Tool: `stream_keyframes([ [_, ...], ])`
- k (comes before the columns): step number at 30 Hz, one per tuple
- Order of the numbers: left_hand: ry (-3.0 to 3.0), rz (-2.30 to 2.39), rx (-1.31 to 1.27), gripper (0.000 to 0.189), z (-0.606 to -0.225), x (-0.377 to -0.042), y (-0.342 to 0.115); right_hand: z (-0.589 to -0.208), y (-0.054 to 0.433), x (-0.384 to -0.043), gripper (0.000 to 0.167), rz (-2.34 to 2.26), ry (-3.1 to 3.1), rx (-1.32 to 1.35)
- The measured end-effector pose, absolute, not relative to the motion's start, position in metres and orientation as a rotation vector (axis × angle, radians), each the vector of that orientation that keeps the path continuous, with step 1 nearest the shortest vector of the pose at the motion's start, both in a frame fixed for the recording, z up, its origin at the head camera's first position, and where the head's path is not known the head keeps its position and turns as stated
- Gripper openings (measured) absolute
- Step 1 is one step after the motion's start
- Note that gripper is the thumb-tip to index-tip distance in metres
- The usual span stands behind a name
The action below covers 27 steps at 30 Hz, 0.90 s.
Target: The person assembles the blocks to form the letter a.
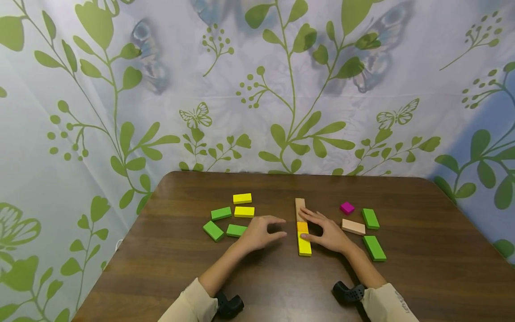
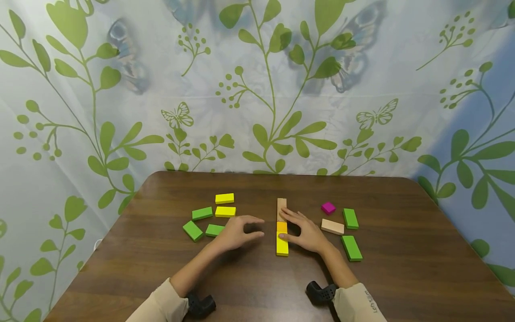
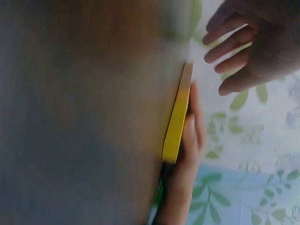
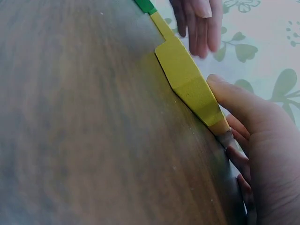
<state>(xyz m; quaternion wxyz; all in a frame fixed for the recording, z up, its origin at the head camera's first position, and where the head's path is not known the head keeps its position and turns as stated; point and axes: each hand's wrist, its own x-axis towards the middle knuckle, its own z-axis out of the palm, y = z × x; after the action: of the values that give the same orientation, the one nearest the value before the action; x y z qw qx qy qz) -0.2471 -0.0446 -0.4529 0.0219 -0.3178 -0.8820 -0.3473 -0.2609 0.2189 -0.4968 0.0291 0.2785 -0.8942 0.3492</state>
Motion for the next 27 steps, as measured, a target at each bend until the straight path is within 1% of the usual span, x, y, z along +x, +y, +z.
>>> stream_keyframes([
  [6, -2.657, -1.058, -0.714, 0.030, -0.447, -0.268, -0.080, -0.496, 0.219, -0.260, 0.069, 1.082, -2.742, 0.876],
  [12, -2.635, -0.967, -0.550, 0.033, -0.459, -0.284, -0.113, -0.495, 0.219, -0.259, 0.070, 1.086, -2.748, 0.875],
  [21, -2.736, -0.855, -0.567, 0.042, -0.471, -0.290, -0.130, -0.493, 0.219, -0.257, 0.070, 1.104, -2.754, 0.854],
  [27, -2.757, -0.848, -0.600, 0.040, -0.472, -0.291, -0.132, -0.494, 0.218, -0.258, 0.069, 1.098, -2.743, 0.868],
])
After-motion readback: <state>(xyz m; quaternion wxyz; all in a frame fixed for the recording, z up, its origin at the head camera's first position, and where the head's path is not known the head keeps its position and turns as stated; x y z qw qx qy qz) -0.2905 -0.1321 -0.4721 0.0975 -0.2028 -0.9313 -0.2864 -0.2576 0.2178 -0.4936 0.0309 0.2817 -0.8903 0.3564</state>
